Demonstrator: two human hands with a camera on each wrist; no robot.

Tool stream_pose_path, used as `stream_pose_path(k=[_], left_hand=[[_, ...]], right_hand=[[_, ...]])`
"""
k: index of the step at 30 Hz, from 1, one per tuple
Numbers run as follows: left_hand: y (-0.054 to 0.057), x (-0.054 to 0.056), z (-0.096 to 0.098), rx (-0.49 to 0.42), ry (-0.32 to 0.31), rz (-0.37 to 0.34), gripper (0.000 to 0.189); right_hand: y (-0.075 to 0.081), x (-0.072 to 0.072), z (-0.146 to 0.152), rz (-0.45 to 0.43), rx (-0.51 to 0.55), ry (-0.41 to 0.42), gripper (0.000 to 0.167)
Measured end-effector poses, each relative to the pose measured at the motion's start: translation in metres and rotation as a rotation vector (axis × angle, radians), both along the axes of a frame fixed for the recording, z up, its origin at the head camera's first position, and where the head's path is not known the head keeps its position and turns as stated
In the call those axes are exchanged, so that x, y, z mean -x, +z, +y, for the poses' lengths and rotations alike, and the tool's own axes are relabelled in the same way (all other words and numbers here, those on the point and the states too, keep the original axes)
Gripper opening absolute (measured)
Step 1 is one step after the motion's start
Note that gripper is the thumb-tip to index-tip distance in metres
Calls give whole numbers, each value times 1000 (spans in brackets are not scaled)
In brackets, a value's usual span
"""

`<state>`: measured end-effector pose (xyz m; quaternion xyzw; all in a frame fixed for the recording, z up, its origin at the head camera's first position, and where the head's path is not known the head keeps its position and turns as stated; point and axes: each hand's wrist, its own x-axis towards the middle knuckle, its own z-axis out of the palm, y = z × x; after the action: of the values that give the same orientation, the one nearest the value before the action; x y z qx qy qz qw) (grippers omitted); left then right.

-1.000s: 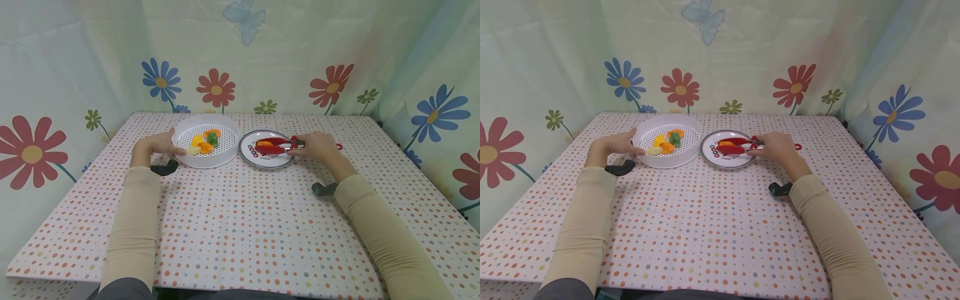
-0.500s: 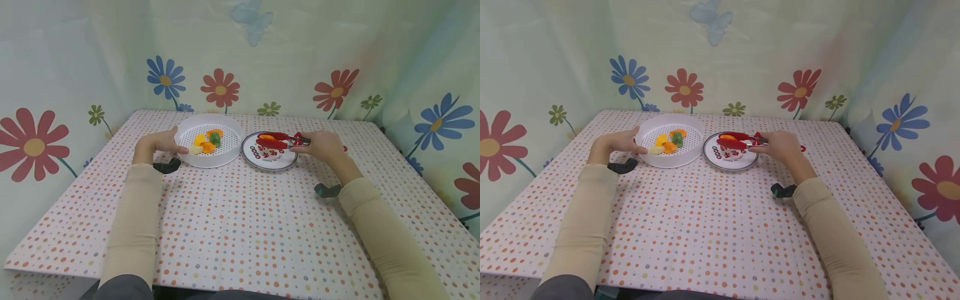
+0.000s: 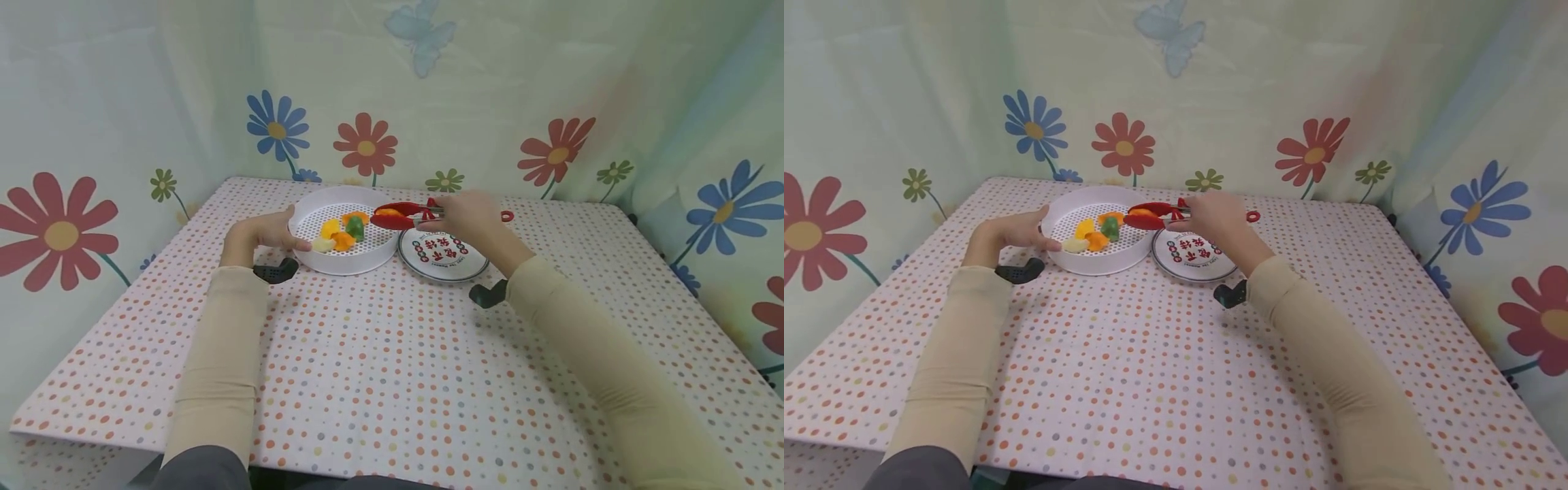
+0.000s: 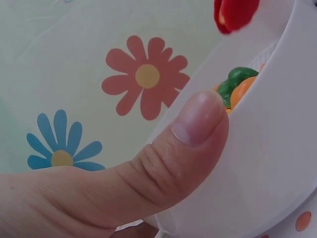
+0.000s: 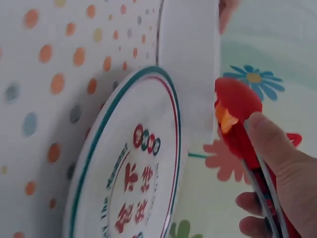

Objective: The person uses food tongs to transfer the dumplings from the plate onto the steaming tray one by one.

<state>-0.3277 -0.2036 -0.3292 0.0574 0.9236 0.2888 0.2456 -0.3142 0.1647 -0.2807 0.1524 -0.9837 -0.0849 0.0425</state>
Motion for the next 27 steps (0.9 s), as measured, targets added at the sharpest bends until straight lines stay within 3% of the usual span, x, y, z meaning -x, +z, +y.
stream_pose_path(k=[9,20,27], left_hand=[[-1,1,-3,-4,-11,26,123],[-3,0,-4,-10,-8,16,121],[-1,-1,-2,-4,5,-7,121]], right_hand=[[2,9,-41,29,-76,38,59],[-13,6,-62,39,-120,9,61],[-9,4,-68,6,-72,-37,57]])
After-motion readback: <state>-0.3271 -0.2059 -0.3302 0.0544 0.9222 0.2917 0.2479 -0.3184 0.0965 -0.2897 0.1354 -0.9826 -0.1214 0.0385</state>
